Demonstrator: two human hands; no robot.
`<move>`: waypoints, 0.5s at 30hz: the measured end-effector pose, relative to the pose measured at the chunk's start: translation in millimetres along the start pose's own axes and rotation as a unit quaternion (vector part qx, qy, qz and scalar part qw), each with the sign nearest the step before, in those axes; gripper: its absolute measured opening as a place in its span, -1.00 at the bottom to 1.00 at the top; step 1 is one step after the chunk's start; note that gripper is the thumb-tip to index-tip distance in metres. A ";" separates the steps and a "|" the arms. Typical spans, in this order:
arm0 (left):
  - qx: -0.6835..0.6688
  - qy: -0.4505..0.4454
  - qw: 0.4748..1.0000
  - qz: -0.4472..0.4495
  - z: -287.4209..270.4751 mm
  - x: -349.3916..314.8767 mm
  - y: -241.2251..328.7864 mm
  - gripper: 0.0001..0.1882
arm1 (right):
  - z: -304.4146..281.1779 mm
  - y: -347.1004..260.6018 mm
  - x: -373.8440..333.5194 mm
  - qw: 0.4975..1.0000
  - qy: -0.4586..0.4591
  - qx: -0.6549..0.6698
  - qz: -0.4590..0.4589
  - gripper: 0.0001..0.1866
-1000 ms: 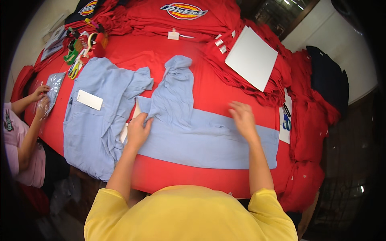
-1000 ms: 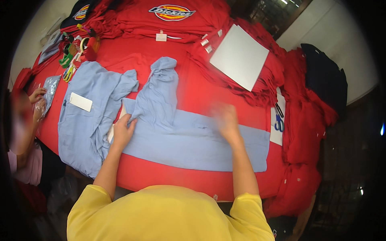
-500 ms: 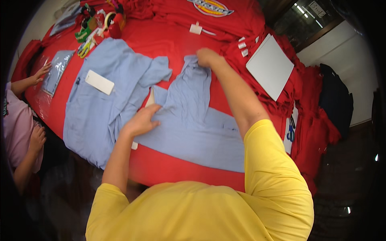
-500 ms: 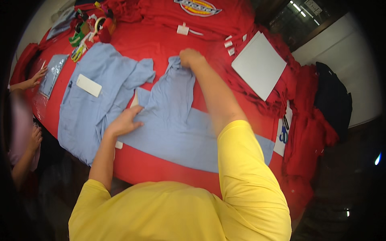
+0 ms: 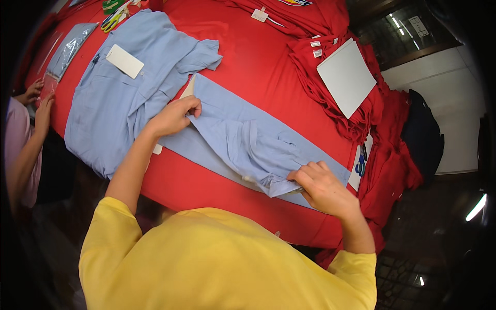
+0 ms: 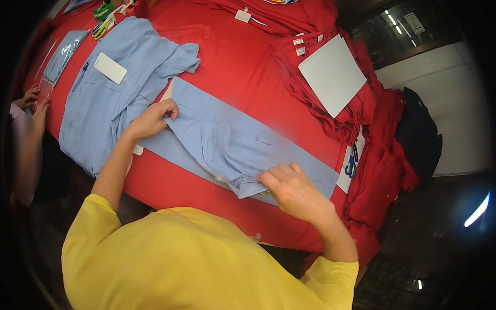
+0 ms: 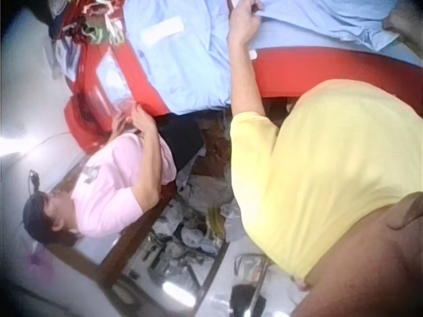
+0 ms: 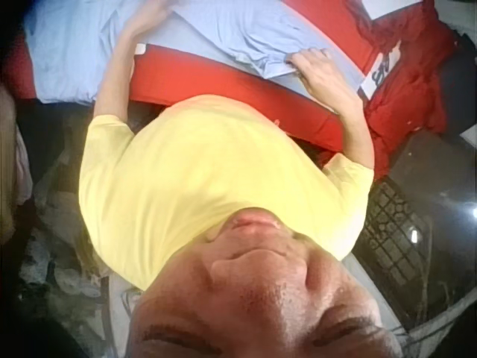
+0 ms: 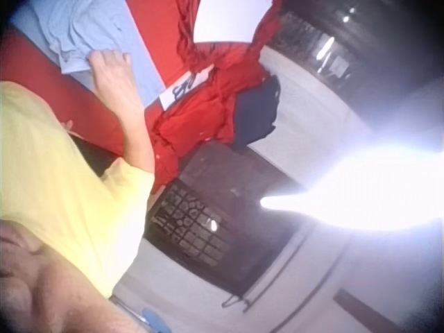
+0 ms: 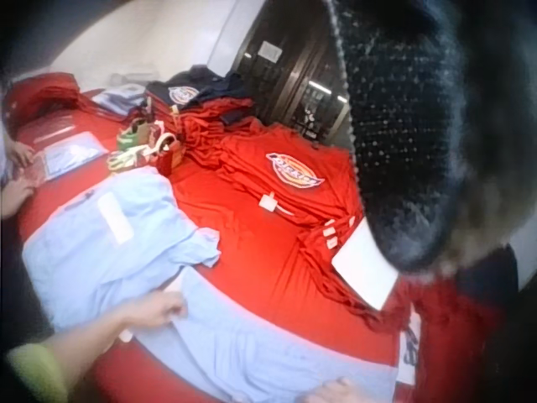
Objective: The person folds shirts by placing them over a cardboard template, folding the sleeves and bottom up, and checking the collars before lifting them to reveal the brand tags. The person also uses small snips to trim threads from a collar.
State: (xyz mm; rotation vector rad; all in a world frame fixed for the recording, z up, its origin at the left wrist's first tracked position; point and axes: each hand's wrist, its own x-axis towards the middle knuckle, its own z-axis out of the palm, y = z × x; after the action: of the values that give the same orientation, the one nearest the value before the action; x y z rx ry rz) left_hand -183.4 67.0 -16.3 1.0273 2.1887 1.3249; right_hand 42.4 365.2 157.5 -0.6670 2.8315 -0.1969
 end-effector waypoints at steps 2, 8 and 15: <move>0.016 -0.012 1.000 0.024 -1.0 -1.8 -0.5 -0.74 | 17.6 5.5 -11.6 0.997 0.074 -0.035 0.014 -0.81; 0.025 -0.021 0.999 0.031 -0.8 -10.4 1.4 -0.83 | 70.8 14.0 -36.3 0.924 0.347 -0.161 0.016 -0.76; 0.166 -0.058 0.982 0.061 -1.0 -14.9 28.7 -0.87 | 160.1 34.3 -72.5 0.925 0.300 0.006 0.232 -0.62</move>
State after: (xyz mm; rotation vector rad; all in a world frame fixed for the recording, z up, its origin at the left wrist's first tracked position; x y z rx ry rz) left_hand -163.1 63.5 8.6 1.3437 2.3376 0.9344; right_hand 130.8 416.0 10.2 0.1224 3.4564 -0.3895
